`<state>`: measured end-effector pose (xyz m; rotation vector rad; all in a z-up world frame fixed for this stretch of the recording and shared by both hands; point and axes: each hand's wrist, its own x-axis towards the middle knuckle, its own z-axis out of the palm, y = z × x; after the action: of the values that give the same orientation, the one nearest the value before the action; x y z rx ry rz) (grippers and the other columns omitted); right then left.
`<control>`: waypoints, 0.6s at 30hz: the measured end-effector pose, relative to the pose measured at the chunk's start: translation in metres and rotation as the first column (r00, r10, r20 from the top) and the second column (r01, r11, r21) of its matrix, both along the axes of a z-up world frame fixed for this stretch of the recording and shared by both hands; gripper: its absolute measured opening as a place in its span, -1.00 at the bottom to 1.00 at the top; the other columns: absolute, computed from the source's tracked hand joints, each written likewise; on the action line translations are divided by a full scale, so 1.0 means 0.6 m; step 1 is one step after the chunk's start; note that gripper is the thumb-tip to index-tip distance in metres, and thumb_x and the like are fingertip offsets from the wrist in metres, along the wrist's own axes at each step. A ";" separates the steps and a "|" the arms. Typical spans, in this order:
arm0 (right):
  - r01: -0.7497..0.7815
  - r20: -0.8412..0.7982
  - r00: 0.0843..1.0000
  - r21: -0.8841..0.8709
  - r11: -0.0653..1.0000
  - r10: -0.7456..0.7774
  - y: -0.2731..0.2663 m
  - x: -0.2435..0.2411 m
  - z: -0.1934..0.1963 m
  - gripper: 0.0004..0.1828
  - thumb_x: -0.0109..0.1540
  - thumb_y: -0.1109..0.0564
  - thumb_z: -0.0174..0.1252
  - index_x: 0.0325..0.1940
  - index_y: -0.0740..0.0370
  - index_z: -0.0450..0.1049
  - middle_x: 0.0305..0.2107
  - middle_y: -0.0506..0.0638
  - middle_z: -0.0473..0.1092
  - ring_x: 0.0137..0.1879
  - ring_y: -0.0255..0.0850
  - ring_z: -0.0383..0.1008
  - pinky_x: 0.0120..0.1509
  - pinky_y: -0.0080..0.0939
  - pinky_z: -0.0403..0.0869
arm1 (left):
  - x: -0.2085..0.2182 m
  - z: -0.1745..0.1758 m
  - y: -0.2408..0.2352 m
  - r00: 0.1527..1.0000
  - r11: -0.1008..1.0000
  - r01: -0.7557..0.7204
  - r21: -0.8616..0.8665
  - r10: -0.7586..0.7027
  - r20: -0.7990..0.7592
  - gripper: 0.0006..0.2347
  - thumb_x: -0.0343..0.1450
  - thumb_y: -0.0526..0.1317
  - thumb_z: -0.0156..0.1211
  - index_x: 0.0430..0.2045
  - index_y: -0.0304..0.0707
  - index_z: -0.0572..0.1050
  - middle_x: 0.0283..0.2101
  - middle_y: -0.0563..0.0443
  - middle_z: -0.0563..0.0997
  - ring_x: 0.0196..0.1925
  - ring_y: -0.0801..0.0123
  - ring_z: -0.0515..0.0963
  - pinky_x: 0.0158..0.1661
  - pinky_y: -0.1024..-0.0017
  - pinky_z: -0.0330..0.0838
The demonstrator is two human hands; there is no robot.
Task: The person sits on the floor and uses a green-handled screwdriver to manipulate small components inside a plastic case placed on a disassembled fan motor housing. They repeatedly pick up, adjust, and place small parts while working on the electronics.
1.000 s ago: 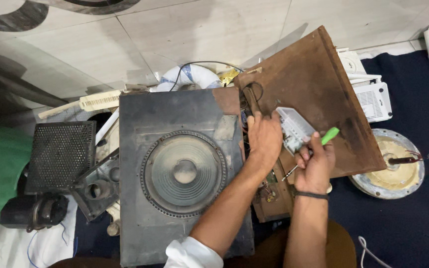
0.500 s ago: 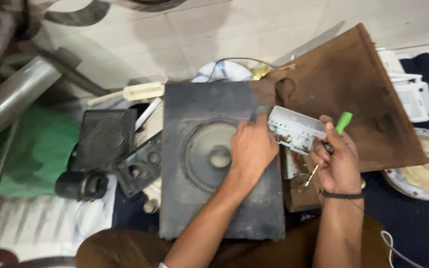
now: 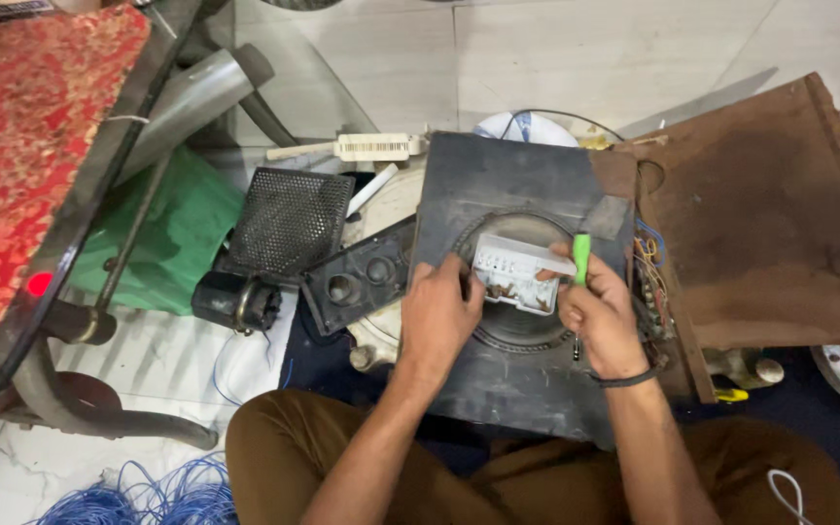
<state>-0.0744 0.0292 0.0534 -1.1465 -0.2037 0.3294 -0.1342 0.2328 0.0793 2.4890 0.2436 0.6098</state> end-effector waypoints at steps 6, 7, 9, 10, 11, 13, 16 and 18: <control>0.072 0.036 0.997 -0.193 0.979 -0.066 0.017 0.007 -0.013 -0.71 0.37 0.07 0.08 0.08 0.30 0.44 -0.34 -0.10 0.53 -0.58 -0.52 0.12 -0.55 -0.46 0.12 | -0.009 -0.027 0.017 0.998 1.000 0.020 0.001 -0.020 0.068 -0.85 0.36 -0.19 0.28 -0.50 -0.30 0.54 -0.46 -0.22 0.64 -0.29 -0.08 0.57 -0.24 0.06 0.47; 0.075 0.065 0.996 -0.202 0.976 -0.063 0.017 0.006 -0.017 -0.72 0.39 0.05 0.07 0.05 0.30 0.46 -0.35 -0.09 0.52 -0.58 -0.52 0.12 -0.54 -0.46 0.12 | -0.011 -0.029 0.018 0.998 1.000 0.015 -0.021 -0.014 0.063 -0.85 0.35 -0.19 0.29 -0.51 -0.30 0.55 -0.48 -0.22 0.63 -0.30 -0.07 0.57 -0.24 0.07 0.47; 0.082 0.120 0.991 -0.225 0.971 -0.056 0.014 0.004 -0.026 -0.73 0.41 0.02 0.07 -0.02 0.30 0.49 -0.37 -0.09 0.51 -0.57 -0.53 0.13 -0.53 -0.46 0.13 | -0.016 -0.032 0.022 0.999 0.998 0.004 -0.069 -0.001 0.049 -0.85 0.33 -0.20 0.31 -0.53 -0.31 0.55 -0.50 -0.21 0.62 -0.31 -0.05 0.58 -0.24 0.08 0.48; 0.075 0.130 0.991 -0.248 0.966 -0.044 0.015 0.003 -0.031 -0.72 0.43 0.02 0.07 -0.06 0.30 0.50 -0.43 -0.09 0.46 -0.57 -0.53 0.10 -0.53 -0.46 0.09 | -0.019 -0.032 0.027 1.000 0.995 0.009 -0.095 -0.006 0.025 -0.85 0.31 -0.20 0.31 -0.53 -0.31 0.55 -0.50 -0.21 0.62 -0.30 -0.05 0.58 -0.24 0.09 0.47; 0.069 0.139 0.990 -0.270 0.960 -0.032 0.016 0.002 -0.035 -0.72 0.45 0.01 0.06 -0.09 0.29 0.51 -0.49 -0.10 0.41 -0.58 -0.53 0.08 -0.54 -0.46 0.06 | -0.023 -0.031 0.032 1.000 0.993 0.012 -0.121 -0.012 0.001 -0.85 0.29 -0.21 0.32 -0.52 -0.32 0.55 -0.49 -0.20 0.63 -0.29 -0.05 0.58 -0.24 0.10 0.47; 0.065 0.128 0.991 -0.278 0.959 -0.030 0.026 0.003 -0.041 -0.72 0.44 0.00 0.05 -0.14 0.26 0.50 -0.53 -0.10 0.41 -0.60 -0.53 0.06 -0.56 -0.45 0.04 | -0.029 -0.029 0.046 1.000 0.994 0.021 -0.110 -0.023 -0.018 -0.86 0.27 -0.22 0.32 -0.50 -0.32 0.54 -0.43 -0.18 0.64 -0.23 -0.04 0.58 -0.18 0.11 0.45; 0.068 0.068 0.996 -0.259 0.964 -0.052 0.040 0.006 -0.048 -0.73 0.41 -0.01 0.02 -0.22 0.21 0.46 -0.51 -0.10 0.49 -0.63 -0.53 0.07 -0.59 -0.44 0.05 | -0.036 -0.032 0.055 0.999 0.996 0.047 -0.070 -0.047 0.011 -0.83 0.27 -0.25 0.30 -0.36 -0.31 0.52 -0.24 -0.17 0.64 -0.07 -0.04 0.53 -0.02 0.11 0.37; 0.069 0.038 0.997 -0.264 0.962 -0.061 0.046 0.009 -0.051 -0.68 0.43 -0.03 0.01 -0.27 0.23 0.45 -0.53 -0.08 0.47 -0.64 -0.53 0.05 -0.60 -0.44 0.02 | -0.033 -0.038 0.060 0.996 0.990 0.080 -0.119 -0.073 0.056 -0.67 0.24 -0.26 0.29 -0.14 -0.34 0.50 -0.08 -0.20 0.59 0.07 -0.05 0.48 0.08 0.10 0.29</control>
<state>-0.0689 0.0569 0.0227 -1.4209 -0.1500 0.2866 -0.1542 0.2689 0.0565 2.3513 0.1598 0.6079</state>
